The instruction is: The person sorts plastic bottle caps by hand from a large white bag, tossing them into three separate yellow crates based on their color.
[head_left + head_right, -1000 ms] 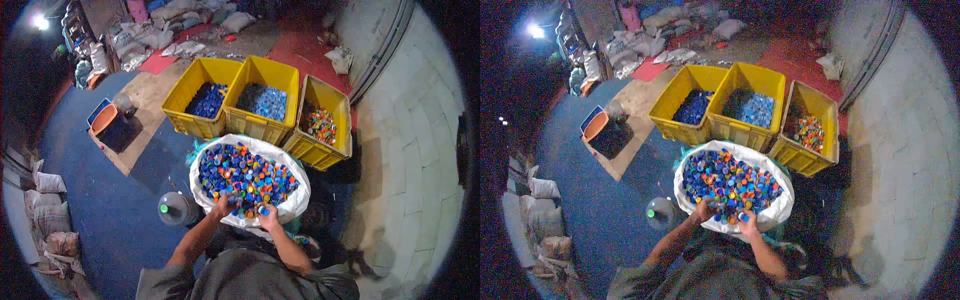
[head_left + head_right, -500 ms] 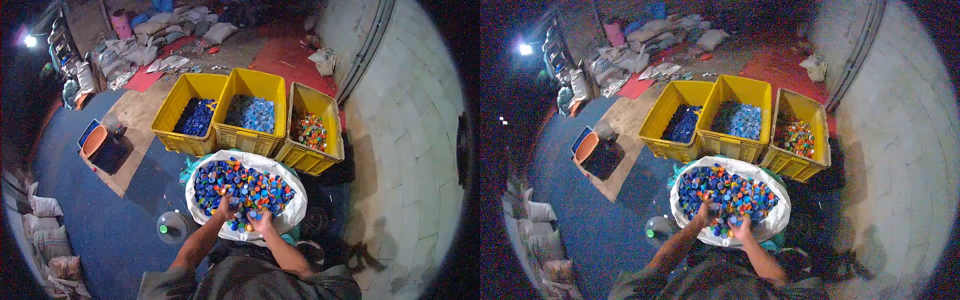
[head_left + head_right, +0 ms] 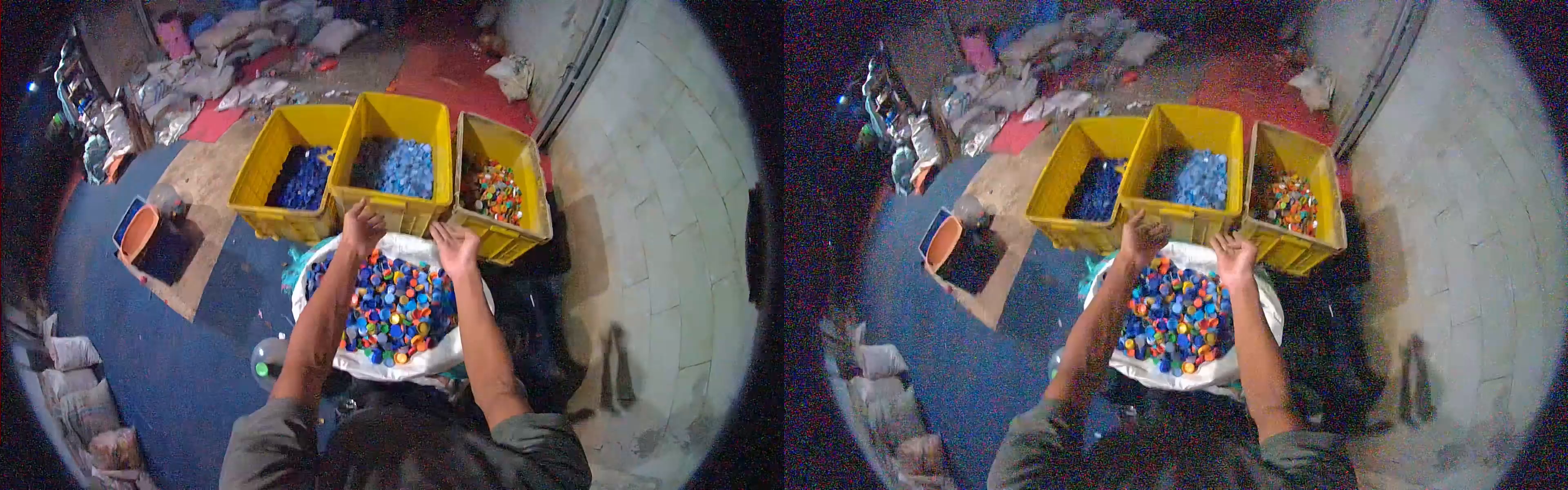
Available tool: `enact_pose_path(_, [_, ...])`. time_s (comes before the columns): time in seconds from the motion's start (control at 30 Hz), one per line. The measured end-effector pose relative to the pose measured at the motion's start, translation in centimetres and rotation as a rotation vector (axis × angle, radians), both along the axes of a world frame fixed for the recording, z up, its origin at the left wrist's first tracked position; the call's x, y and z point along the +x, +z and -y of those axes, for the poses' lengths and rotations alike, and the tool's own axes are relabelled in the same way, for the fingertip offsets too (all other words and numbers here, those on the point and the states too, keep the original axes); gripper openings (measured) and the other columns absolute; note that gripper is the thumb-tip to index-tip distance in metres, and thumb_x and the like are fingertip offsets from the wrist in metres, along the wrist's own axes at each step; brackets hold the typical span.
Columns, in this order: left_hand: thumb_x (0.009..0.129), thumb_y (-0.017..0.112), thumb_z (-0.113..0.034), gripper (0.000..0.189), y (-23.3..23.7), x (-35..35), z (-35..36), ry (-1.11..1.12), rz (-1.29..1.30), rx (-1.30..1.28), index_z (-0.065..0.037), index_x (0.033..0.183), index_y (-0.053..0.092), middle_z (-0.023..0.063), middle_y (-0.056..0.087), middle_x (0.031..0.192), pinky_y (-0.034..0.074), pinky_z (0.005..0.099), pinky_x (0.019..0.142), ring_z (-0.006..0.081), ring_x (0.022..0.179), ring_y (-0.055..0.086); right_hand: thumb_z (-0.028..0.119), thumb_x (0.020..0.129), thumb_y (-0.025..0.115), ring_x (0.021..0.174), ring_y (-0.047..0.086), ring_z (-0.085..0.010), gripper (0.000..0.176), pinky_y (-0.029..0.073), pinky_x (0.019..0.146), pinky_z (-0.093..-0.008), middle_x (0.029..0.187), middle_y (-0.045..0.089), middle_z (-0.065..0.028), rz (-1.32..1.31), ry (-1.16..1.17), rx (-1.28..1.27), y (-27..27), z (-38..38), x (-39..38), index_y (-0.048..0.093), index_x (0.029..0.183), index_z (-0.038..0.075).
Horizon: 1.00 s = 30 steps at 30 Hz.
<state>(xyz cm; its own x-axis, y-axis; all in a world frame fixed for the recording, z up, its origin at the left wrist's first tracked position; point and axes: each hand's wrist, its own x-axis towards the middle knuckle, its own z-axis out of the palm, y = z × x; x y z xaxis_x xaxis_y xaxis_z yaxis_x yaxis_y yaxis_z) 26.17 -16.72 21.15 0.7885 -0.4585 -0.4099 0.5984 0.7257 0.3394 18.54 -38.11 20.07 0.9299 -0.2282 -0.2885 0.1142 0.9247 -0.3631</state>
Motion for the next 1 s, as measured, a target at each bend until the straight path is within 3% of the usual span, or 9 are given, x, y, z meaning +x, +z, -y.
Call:
enact_pose_path(0.07, [0.089, 0.046, -0.036, 0.033, -4.1, -2.3, -2.1, 0.004, -0.011, 0.144, -0.014, 0.066, 0.038, 0.0005, 0.035, 0.057, 0.033, 0.0306, 0.056, 0.0165, 0.057, 0.037, 0.005, 0.071, 0.05, 0.111, 0.043, -0.0333, 0.045, 0.034, 0.101, -0.0461, 0.115, 0.042, -0.0153, -0.068, 0.057, -0.142, -3.0, -0.7, -4.4, 0.039, 0.114, -0.001])
enact_pose_path(0.17, [0.091, 0.043, -0.021, 0.025, -20.0, -7.4, -8.9, -0.054, 0.087, -0.212, -0.015, 0.067, 0.043, -0.0019, 0.04, 0.061, 0.037, 0.0299, 0.058, 0.0156, 0.057, 0.041, 0.013, 0.075, 0.055, 0.104, 0.048, -0.0242, 0.052, 0.041, 0.09, -0.0382, 0.111, 0.047, -0.01, -0.328, 0.222, -0.2, -10.5, -1.2, -11.6, 0.038, 0.123, 0.003])
enact_pose_path(0.23, [0.092, 0.044, -0.026, 0.024, -21.5, -14.1, -12.1, -0.026, 0.496, 0.518, -0.013, 0.071, 0.045, -0.0012, 0.044, 0.061, 0.039, 0.0266, 0.05, 0.0125, 0.055, 0.046, 0.016, 0.078, 0.057, 0.074, 0.052, -0.0134, 0.029, 0.045, 0.069, -0.0301, 0.082, 0.055, -0.0033, -0.654, 0.27, -0.442, -11.5, -3.4, -16.3, 0.054, 0.106, 0.009])
enact_pose_path(0.33, [0.091, 0.045, -0.032, 0.027, -21.1, -22.1, -14.6, 0.012, -0.43, 0.517, -0.014, 0.071, 0.046, 0.0008, 0.053, 0.066, 0.046, 0.0314, 0.058, 0.0149, 0.061, 0.055, 0.015, 0.076, 0.061, 0.058, 0.048, -0.0087, 0.015, 0.044, 0.055, -0.0276, 0.066, 0.05, 0.0024, -0.728, 0.42, -0.814, -15.2, -5.0, -21.2, 0.059, 0.09, 0.009])
enact_pose_path(0.47, [0.088, 0.046, -0.026, 0.024, -29.4, -29.0, -17.6, 0.014, -0.287, 0.282, -0.013, 0.069, 0.048, 0.0004, 0.05, 0.062, 0.042, 0.0301, 0.056, 0.0146, 0.056, 0.049, 0.018, 0.075, 0.066, 0.062, 0.056, -0.0143, 0.017, 0.046, 0.058, -0.0297, 0.067, 0.057, -0.0028, -0.465, 0.489, -1.404, -21.5, -6.7, -23.7, 0.059, 0.083, 0.004])
enact_pose_path(0.57, [0.085, 0.046, -0.017, 0.018, -24.1, -30.8, -16.9, -0.037, -0.323, 0.65, -0.01, 0.069, 0.051, -0.0001, 0.048, 0.06, 0.038, 0.0283, 0.054, 0.0137, 0.054, 0.046, 0.016, 0.074, 0.068, 0.07, 0.061, -0.0203, 0.022, 0.047, 0.065, -0.0319, 0.074, 0.062, -0.0104, -0.342, 0.576, -1.8, -19.6, -8.7, -21.6, 0.058, 0.086, 0.0])
enact_pose_path(0.77, [0.084, 0.049, -0.012, 0.013, -25.1, -32.3, -16.7, 0.078, -0.289, 0.557, -0.007, 0.073, 0.054, -0.0021, 0.045, 0.06, 0.035, 0.0288, 0.051, 0.0117, 0.054, 0.043, 0.011, 0.071, 0.069, 0.084, 0.058, -0.0284, 0.04, 0.045, 0.076, -0.0378, 0.088, 0.061, -0.0157, -0.175, 0.353, -1.742, -18.7, -12.9, -14.7, 0.053, 0.106, 0.003])
enact_pose_path(0.87, [0.085, 0.05, -0.014, 0.013, -22.6, -32.4, -16.4, 0.095, -0.3, 0.563, -0.008, 0.074, 0.053, -0.0033, 0.044, 0.059, 0.035, 0.0282, 0.051, 0.0109, 0.054, 0.043, 0.009, 0.069, 0.07, 0.093, 0.055, -0.0311, 0.054, 0.04, 0.086, -0.0403, 0.101, 0.06, -0.0174, -0.006, 0.209, -1.995, -18.9, -14.2, -11.4, 0.047, 0.118, 0.003])
enact_pose_path(1.0, [0.085, 0.052, -0.018, 0.014, -22.8, -32.9, -17.1, 0.078, -0.233, 0.54, -0.009, 0.074, 0.052, -0.0037, 0.045, 0.061, 0.035, 0.0265, 0.051, 0.0098, 0.055, 0.044, 0.008, 0.067, 0.07, 0.106, 0.051, -0.0339, 0.071, 0.026, 0.1, -0.0435, 0.113, 0.058, -0.0164, -0.01, 0.339, -2.111, -17.6, -15.7, -9.7, 0.037, 0.129, 0.003])
